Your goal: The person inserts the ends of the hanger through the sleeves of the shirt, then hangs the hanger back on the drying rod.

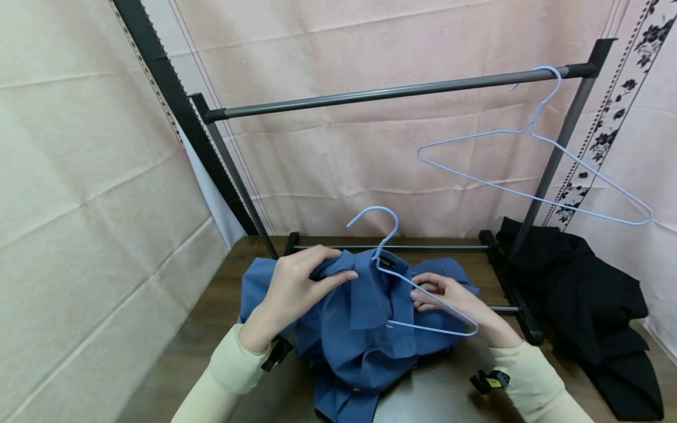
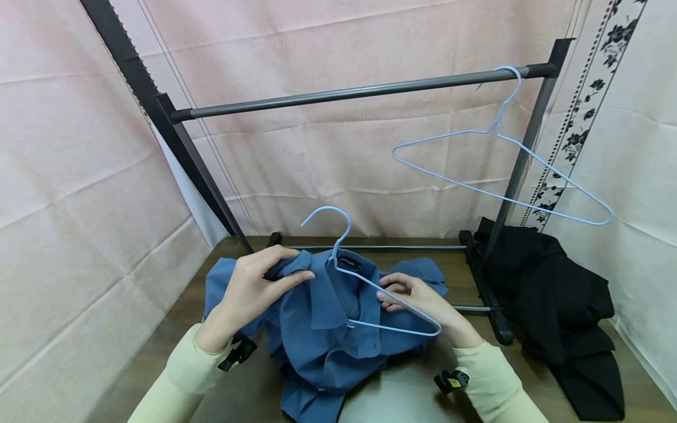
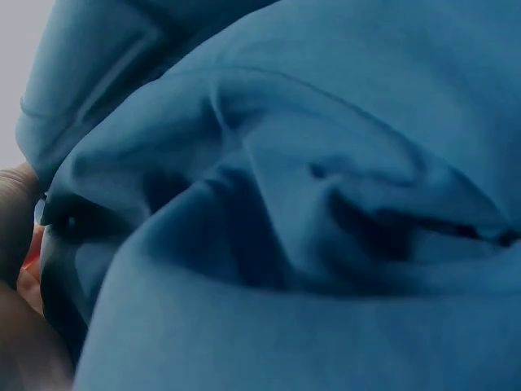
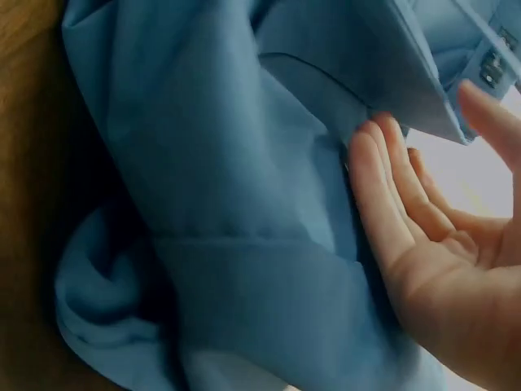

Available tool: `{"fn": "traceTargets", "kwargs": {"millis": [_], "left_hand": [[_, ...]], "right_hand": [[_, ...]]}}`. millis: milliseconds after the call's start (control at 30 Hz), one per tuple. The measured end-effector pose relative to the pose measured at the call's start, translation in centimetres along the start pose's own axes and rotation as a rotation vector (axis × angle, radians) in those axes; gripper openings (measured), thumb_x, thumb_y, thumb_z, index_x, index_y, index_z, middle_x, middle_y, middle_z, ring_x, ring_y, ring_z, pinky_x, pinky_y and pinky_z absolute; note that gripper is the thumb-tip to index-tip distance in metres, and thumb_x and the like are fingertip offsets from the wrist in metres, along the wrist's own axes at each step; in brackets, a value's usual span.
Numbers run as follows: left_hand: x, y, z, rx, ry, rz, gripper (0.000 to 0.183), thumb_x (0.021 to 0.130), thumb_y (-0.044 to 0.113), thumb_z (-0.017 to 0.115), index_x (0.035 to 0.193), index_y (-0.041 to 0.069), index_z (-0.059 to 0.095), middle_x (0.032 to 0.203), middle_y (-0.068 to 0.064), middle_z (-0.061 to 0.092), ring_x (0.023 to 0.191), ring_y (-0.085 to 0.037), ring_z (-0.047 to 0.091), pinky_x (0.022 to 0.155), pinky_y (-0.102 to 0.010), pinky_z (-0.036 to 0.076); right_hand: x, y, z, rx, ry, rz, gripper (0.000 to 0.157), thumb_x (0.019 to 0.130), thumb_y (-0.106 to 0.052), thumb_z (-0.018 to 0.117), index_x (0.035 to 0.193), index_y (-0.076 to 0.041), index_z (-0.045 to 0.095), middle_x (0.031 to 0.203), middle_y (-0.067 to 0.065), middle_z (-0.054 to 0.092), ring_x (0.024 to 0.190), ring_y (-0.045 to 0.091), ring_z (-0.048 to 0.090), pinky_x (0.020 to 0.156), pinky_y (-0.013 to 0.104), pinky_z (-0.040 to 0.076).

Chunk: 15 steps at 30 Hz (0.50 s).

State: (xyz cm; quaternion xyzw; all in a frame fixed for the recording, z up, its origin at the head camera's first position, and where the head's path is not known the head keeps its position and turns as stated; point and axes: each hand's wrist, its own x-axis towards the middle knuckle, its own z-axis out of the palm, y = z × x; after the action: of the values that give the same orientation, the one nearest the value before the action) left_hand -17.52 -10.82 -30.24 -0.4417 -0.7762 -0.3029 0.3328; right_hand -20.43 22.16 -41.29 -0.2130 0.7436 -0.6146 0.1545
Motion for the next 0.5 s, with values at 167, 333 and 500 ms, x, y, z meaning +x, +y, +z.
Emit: {"fn": "traceTargets", "kwargs": {"millis": [167, 333, 500], "left_hand": [[0.0, -0.1, -0.1, -0.035, 0.014, -0.014, 0.027, 0.082, 0.021, 0.085, 0.103, 0.009, 0.072, 0.095, -0.002, 0.074, 0.083, -0.012, 0.071, 0.072, -0.029, 0.058], [-0.2, -0.2, -0.3, -0.042, 0.022, -0.048, 0.026, 0.084, 0.023, 0.084, 0.103, 0.009, 0.072, 0.096, -0.002, 0.074, 0.083, -0.013, 0.070, 0.073, -0.029, 0.058], [-0.3, -0.4, -0.5, -0.030, 0.034, -0.155, 0.026, 0.085, 0.025, 0.084, 0.103, 0.011, 0.072, 0.096, 0.000, 0.073, 0.086, -0.012, 0.069, 0.074, -0.031, 0.057]], "right_hand": [[0.6, 0.4, 1.1, -0.022, -0.097, -0.019, 0.037, 0.100, -0.018, 0.065, 0.118, 0.007, 0.046, 0.094, 0.006, 0.056, 0.087, 0.017, 0.062, 0.083, 0.029, 0.055], [0.8, 0.8, 1.9, -0.010, -0.189, -0.077, 0.038, 0.100, -0.010, 0.063, 0.131, 0.005, 0.048, 0.108, 0.010, 0.069, 0.095, 0.017, 0.064, 0.084, 0.027, 0.050], [0.7, 1.4, 2.1, 0.049, -0.160, -0.065, 0.045, 0.098, -0.009, 0.065, 0.136, 0.008, 0.047, 0.112, 0.012, 0.071, 0.097, 0.016, 0.066, 0.086, 0.031, 0.053]]}}
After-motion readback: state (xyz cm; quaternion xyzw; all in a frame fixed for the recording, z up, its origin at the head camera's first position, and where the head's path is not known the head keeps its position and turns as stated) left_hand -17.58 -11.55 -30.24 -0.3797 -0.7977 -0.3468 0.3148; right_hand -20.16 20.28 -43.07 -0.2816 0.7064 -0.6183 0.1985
